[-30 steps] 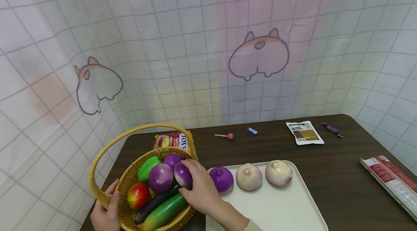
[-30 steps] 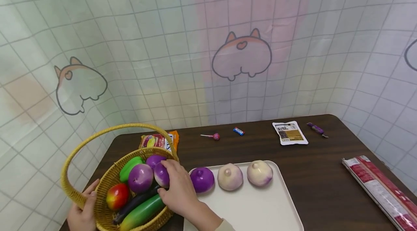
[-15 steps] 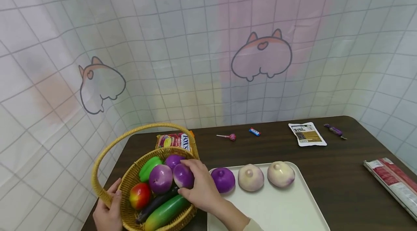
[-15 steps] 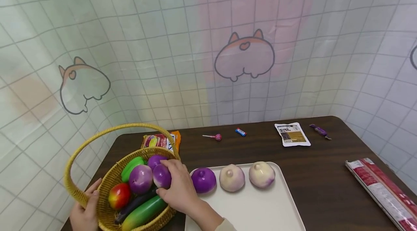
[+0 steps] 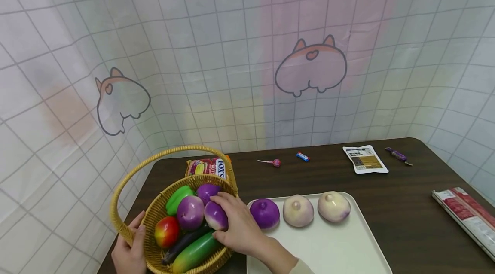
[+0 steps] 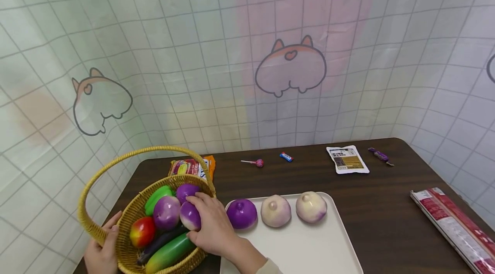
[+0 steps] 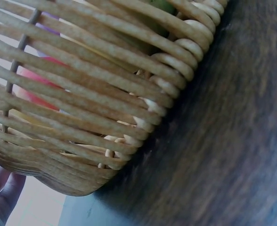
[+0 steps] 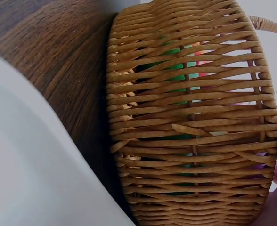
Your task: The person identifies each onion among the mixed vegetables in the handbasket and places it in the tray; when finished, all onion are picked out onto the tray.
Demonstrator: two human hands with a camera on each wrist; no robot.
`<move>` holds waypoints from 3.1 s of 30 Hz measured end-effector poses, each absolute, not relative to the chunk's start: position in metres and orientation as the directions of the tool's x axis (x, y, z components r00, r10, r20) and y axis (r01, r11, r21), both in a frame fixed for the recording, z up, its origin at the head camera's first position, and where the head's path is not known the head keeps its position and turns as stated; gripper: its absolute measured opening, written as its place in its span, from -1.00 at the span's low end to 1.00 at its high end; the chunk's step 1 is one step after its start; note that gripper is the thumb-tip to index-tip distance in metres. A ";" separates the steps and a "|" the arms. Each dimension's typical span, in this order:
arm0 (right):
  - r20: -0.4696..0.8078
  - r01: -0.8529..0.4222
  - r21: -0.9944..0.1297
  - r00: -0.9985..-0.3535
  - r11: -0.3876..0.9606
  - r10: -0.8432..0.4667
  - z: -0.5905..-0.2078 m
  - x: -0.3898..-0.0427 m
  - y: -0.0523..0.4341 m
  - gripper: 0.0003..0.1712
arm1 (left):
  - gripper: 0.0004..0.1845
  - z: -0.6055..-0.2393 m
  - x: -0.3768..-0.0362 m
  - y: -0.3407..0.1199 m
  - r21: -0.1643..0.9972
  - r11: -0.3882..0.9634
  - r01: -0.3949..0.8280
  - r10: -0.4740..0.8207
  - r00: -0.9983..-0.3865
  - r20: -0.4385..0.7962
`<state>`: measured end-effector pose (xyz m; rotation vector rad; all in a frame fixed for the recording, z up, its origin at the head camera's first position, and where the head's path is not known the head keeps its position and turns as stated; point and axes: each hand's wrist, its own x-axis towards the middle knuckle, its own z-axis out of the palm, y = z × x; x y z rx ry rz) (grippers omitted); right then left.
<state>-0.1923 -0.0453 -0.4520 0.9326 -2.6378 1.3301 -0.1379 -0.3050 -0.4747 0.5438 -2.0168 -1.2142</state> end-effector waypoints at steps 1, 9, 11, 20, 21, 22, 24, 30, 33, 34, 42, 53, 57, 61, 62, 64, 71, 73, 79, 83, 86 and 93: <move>0.296 -0.532 -0.716 -0.818 0.452 -0.493 -0.452 -0.192 -0.045 -0.09 | -0.65 -0.474 -0.138 -0.305 0.881 0.472 0.004 -0.663 -0.657 0.358; 0.318 -0.493 -0.757 -0.851 0.429 -0.417 -0.449 -0.190 -0.045 -0.14 | -0.66 -0.474 -0.138 -0.302 0.864 0.504 0.004 -0.669 -0.630 0.394; 0.335 -0.483 -0.777 -0.860 0.404 -0.384 -0.448 -0.189 -0.044 -0.15 | -0.67 -0.474 -0.138 -0.302 0.859 0.512 0.005 -0.668 -0.627 0.401; 0.393 -0.454 -0.840 -0.887 0.297 -0.242 -0.440 -0.181 -0.037 -0.13 | -0.68 -0.474 -0.138 -0.303 0.862 0.507 0.008 -0.663 -0.635 0.396; 0.397 -0.453 -0.844 -0.887 0.287 -0.235 -0.439 -0.180 -0.036 -0.12 | -0.68 -0.474 -0.138 -0.304 0.864 0.504 0.008 -0.665 -0.635 0.394; 0.405 -0.459 -0.844 -0.885 0.278 -0.230 -0.439 -0.179 -0.035 -0.11 | -0.67 -0.474 -0.138 -0.304 0.865 0.501 0.010 -0.666 -0.634 0.393; 0.416 -0.466 -0.843 -0.882 0.269 -0.224 -0.438 -0.178 -0.031 -0.11 | -0.67 -0.474 -0.138 -0.304 0.869 0.495 0.013 -0.669 -0.633 0.391; 0.427 -0.469 -0.847 -0.881 0.251 -0.206 -0.436 -0.177 -0.021 -0.17 | -0.67 -0.472 -0.139 -0.305 0.878 0.477 0.046 -0.665 -0.633 0.395; 0.412 -0.451 -0.859 -0.890 0.240 -0.197 -0.436 -0.177 -0.017 -0.20 | -0.66 -0.471 -0.139 -0.306 0.878 0.474 0.065 -0.660 -0.633 0.403; 0.404 -0.443 -0.864 -0.894 0.238 -0.196 -0.436 -0.176 -0.016 -0.21 | -0.66 -0.471 -0.139 -0.306 0.878 0.474 0.069 -0.658 -0.634 0.405; 0.363 -0.403 -0.881 -0.912 0.248 -0.190 -0.439 -0.170 -0.004 -0.20 | -0.68 -0.468 -0.137 -0.305 0.876 0.480 0.053 -0.663 -0.632 0.402; 0.328 -0.381 -0.878 -0.920 0.290 -0.215 -0.441 -0.160 0.010 -0.22 | -0.68 -0.472 -0.136 -0.307 0.885 0.465 0.017 -0.676 -0.639 0.367; 0.282 -0.337 -0.885 -0.937 0.321 -0.205 -0.444 -0.152 0.018 -0.25 | -0.67 -0.472 -0.136 -0.305 0.886 0.463 0.023 -0.672 -0.643 0.368; 0.261 -0.306 -0.893 -0.950 0.329 -0.174 -0.445 -0.143 0.030 -0.26 | -0.66 -0.472 -0.136 -0.304 0.885 0.465 0.032 -0.661 -0.652 0.371; 0.256 -0.297 -0.897 -0.953 0.326 -0.165 -0.445 -0.141 0.033 -0.25 | -0.66 -0.472 -0.136 -0.303 0.885 0.465 0.034 -0.658 -0.655 0.371; 0.233 -0.271 -0.906 -0.961 0.325 -0.151 -0.446 -0.138 0.041 -0.25 | -0.66 -0.472 -0.137 -0.303 0.885 0.463 0.038 -0.654 -0.659 0.371; 0.172 -0.191 -0.933 -0.981 0.305 -0.089 -0.460 -0.129 0.063 -0.25 | -0.66 -0.470 -0.138 -0.305 0.888 0.458 0.047 -0.641 -0.674 0.367; 0.174 -0.186 -0.933 -0.983 0.309 -0.066 -0.465 -0.128 0.067 -0.24 | -0.66 -0.470 -0.138 -0.305 0.889 0.455 0.044 -0.643 -0.675 0.362; 0.174 -0.188 -0.930 -0.982 0.315 -0.072 -0.473 -0.127 0.074 -0.24 | -0.67 -0.472 -0.137 -0.304 0.888 0.459 0.029 -0.659 -0.659 0.362; 0.150 -0.181 -0.933 -0.981 0.311 -0.121 -0.476 -0.126 0.079 -0.26 | -0.66 -0.472 -0.137 -0.302 0.885 0.464 0.039 -0.658 -0.654 0.373; 0.126 -0.173 -0.940 -0.977 0.294 -0.170 -0.480 -0.127 0.082 -0.27 | -0.65 -0.472 -0.138 -0.302 0.886 0.462 0.047 -0.658 -0.651 0.378; 0.096 -0.163 -0.943 -0.968 0.290 -0.232 -0.489 -0.127 0.086 -0.27 | -0.65 -0.472 -0.137 -0.302 0.887 0.460 0.043 -0.655 -0.658 0.372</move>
